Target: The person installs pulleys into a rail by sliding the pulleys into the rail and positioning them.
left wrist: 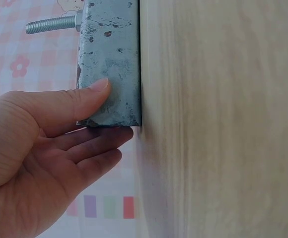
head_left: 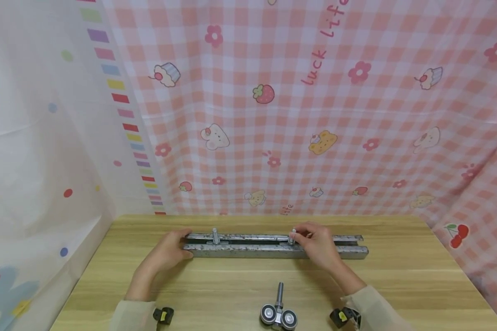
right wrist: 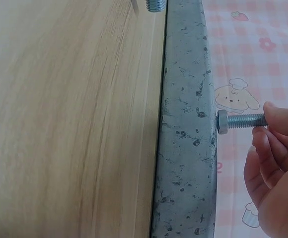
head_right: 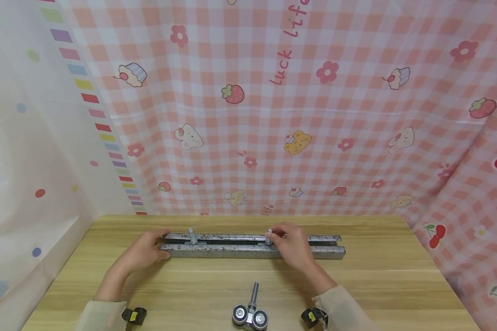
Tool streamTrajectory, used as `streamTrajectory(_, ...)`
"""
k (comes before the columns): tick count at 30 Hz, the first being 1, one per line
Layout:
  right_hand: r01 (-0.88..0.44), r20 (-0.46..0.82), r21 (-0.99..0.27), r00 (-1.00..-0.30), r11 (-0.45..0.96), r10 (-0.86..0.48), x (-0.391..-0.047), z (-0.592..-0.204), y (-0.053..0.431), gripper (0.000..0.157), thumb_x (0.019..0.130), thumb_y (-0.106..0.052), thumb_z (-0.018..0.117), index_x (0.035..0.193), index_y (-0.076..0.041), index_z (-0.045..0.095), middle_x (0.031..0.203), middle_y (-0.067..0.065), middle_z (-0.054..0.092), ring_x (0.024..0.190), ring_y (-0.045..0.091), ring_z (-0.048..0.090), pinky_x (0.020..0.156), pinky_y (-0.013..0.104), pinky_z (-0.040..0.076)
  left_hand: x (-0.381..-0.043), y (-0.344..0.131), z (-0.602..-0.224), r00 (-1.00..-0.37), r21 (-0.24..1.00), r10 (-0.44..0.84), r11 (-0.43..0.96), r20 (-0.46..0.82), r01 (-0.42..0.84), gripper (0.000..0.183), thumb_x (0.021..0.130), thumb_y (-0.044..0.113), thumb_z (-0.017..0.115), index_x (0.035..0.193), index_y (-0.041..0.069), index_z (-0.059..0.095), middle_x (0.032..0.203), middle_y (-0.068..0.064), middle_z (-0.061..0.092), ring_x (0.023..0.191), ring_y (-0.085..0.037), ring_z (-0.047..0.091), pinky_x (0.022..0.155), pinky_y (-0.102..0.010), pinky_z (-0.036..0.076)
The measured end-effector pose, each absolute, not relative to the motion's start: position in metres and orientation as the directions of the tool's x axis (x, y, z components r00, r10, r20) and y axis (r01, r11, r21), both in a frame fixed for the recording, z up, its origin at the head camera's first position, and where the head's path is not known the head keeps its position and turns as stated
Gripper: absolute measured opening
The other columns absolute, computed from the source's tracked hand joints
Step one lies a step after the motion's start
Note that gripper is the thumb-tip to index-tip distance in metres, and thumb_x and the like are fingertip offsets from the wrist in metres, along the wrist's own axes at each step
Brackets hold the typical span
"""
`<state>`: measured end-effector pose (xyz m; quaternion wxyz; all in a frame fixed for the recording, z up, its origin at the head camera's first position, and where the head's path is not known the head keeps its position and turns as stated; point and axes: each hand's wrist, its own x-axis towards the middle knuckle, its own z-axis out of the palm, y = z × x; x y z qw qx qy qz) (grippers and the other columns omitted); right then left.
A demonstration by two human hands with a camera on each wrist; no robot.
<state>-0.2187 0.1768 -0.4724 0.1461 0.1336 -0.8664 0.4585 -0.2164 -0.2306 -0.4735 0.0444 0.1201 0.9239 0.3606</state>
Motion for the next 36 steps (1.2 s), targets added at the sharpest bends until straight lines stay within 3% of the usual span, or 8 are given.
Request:
streamTrajectory(23, -0.415, 0.415, -0.702, -0.899, 0.578, -0.142, -0.219, -0.474, 0.175, 0.011, 0.091, -0.005, 0.081, 0.101, -0.001, 0.08, 0.085, -0.002, 0.073, 0.073, 0.011, 0.064, 0.062, 0.025, 0.055, -0.218, -0.233, -0.476, -0.968, 0.685, 0.252, 0.705, 0.0, 0.184, 0.06, 0.083, -0.006, 0.08, 0.138, -0.014, 0.057, 0.127, -0.027, 0.068, 0.116, -0.037, 0.066, 0.102, -0.054, 0.054)
streamTrajectory(36, -0.431, 0.417, -0.705, -0.894, 0.563, -0.161, -0.219, -0.472, 0.162, 0.009, 0.091, -0.005, 0.08, 0.099, -0.008, 0.081, 0.087, -0.003, 0.072, 0.072, 0.009, 0.061, 0.06, 0.026, 0.054, -0.218, -0.232, -0.476, -0.967, 0.694, 0.257, 0.696, 0.001, 0.185, 0.06, 0.082, -0.007, 0.081, 0.137, -0.014, 0.058, 0.127, -0.026, 0.068, 0.117, -0.038, 0.066, 0.103, -0.054, 0.053)
